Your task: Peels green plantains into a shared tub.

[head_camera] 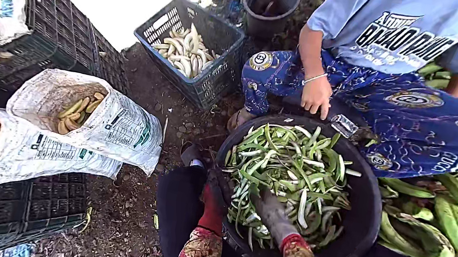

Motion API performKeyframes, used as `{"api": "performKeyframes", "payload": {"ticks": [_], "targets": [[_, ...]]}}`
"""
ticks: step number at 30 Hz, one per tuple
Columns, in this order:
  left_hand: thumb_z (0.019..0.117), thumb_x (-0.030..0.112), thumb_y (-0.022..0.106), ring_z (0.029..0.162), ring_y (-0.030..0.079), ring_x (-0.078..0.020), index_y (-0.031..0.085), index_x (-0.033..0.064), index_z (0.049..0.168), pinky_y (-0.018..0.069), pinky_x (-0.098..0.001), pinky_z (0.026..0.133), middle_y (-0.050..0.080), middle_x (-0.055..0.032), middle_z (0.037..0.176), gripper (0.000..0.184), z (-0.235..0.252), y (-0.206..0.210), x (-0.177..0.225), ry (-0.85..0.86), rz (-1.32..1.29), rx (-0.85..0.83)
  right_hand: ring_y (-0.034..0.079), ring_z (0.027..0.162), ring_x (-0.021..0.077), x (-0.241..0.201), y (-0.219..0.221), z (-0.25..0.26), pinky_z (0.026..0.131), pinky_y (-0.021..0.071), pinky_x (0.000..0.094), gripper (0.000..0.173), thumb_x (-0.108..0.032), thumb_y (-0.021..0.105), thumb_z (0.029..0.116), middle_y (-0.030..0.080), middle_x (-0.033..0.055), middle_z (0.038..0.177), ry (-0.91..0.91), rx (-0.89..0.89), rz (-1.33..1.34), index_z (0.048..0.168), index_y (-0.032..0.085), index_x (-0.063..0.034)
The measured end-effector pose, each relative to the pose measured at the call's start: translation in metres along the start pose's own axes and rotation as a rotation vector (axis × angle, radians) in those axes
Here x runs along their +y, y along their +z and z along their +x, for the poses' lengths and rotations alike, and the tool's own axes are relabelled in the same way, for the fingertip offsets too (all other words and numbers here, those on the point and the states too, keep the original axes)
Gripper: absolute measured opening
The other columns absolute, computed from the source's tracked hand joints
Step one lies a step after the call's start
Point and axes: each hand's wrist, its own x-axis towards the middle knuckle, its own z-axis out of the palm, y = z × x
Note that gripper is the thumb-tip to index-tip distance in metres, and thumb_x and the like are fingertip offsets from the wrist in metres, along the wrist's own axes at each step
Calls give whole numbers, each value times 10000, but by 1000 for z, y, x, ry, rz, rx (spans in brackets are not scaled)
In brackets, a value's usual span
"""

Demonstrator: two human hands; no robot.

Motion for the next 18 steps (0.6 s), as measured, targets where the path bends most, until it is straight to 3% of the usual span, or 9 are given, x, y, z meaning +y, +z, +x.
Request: {"api": "performKeyframes", "payload": {"ticks": [3,6,11,13,15,18], "targets": [[1128,392,278,568,583,-166,596,29,1004,531,-324,524,583,-75,708,497,3,1,-3,-10,2,5,559,1287,451,26,47,1,1028,475,637,722,-525,546,992,496,250,1484,163,-14,-187,1577,364,-144],[1126,398,283,615,612,-185,601,22,1044,551,-340,560,610,-97,757,499,5,6,-3,-33,5,18,435,1413,434,34,70,13,1071,433,632,838,-538,617,933,421,214,1563,201,65,-306,1597,312,-128],[1129,359,285,688,637,-183,594,13,1163,566,-340,608,638,-109,843,465,5,12,-9,-53,63,-16,419,1415,446,43,85,39,1161,294,649,832,-611,641,891,499,236,1489,208,166,-390,1530,434,-120],[1127,347,295,700,646,-175,592,12,1190,572,-332,621,650,-104,860,453,6,16,-12,-69,68,-35,445,1389,456,48,90,46,1139,324,649,829,-607,675,867,515,250,1464,230,188,-386,1514,459,-136],[1123,312,289,672,635,-161,594,6,1144,564,-313,606,640,-92,822,432,5,21,-11,-70,70,-54,472,1359,470,52,88,51,1100,363,660,791,-568,701,861,529,266,1441,230,189,-383,1491,491,-139],[1120,278,304,666,630,-143,591,3,1152,559,-294,605,635,-79,811,399,1,25,-8,-55,100,-70,457,1384,437,56,74,49,1131,325,661,782,-591,694,863,520,218,1474,220,122,-330,1487,505,-160]]}}
